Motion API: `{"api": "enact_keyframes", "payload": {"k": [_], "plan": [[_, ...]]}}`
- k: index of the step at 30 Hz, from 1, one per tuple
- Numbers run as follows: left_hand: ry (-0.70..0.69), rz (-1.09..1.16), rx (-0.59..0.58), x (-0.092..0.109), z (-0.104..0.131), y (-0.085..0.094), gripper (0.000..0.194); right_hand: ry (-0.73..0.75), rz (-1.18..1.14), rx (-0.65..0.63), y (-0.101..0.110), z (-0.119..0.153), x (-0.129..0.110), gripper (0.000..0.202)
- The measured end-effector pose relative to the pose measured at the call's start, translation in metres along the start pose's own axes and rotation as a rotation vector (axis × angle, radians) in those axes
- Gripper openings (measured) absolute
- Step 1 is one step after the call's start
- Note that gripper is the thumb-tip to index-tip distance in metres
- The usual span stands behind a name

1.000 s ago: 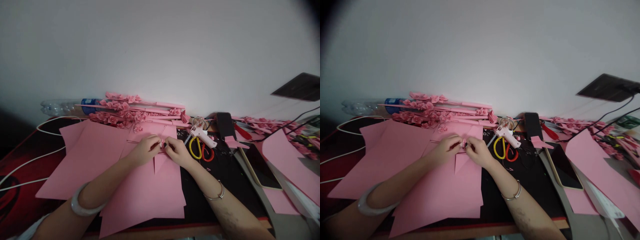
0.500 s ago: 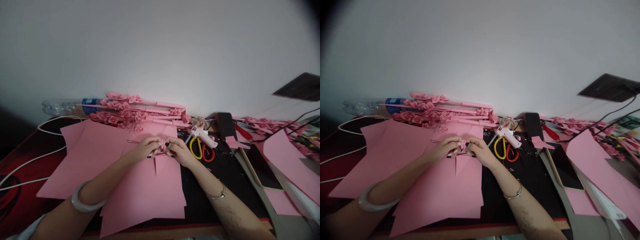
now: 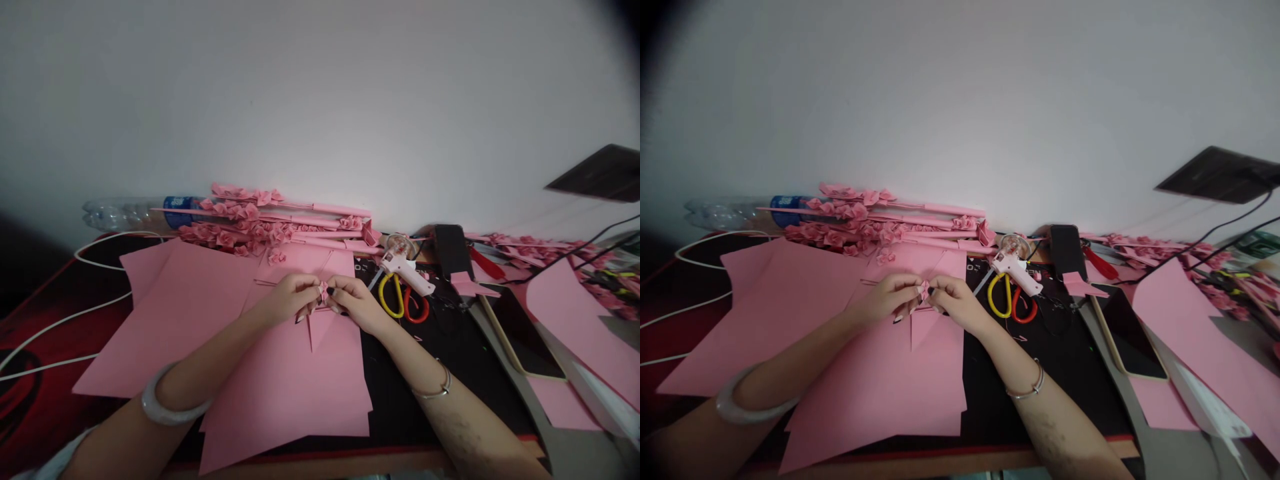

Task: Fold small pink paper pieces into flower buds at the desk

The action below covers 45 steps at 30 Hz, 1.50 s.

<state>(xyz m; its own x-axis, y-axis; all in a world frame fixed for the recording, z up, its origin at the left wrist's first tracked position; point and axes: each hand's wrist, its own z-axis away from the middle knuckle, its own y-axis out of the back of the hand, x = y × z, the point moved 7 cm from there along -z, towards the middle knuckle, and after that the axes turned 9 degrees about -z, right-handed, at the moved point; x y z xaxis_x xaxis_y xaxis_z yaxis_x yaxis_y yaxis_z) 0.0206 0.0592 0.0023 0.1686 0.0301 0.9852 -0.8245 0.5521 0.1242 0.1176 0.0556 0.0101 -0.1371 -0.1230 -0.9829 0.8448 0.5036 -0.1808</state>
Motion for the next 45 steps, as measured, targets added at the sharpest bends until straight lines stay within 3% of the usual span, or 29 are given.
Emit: {"api": "enact_keyframes", "payload": {"k": [12, 27, 30, 38, 45], "plan": [[-0.025, -0.016, 0.003, 0.0074, 0.0014, -0.001, 0.02, -0.025, -0.168, 0.024, 0.004, -0.002, 0.0093, 0.008], [-0.093, -0.183, 0.061, 0.0069, 0.003, -0.0037, 0.021, 0.053, 0.144, 0.117, 0.0038, 0.0019, 0.0026, 0.028], [-0.094, -0.186, 0.058, 0.0076, 0.0034, -0.0039, 0.022, 0.068, 0.195, 0.103, 0.0036, 0.0006, 0.0009, 0.035], [-0.083, -0.07, 0.022, 0.0065, 0.0014, -0.0037, 0.023, 0.026, -0.026, 0.01, 0.0009, -0.0027, 0.0036, 0.033], [-0.085, 0.011, 0.002, 0.0049, 0.0007, -0.0024, 0.021, 0.027, -0.077, -0.037, -0.0002, -0.0029, 0.0029, 0.029]]}}
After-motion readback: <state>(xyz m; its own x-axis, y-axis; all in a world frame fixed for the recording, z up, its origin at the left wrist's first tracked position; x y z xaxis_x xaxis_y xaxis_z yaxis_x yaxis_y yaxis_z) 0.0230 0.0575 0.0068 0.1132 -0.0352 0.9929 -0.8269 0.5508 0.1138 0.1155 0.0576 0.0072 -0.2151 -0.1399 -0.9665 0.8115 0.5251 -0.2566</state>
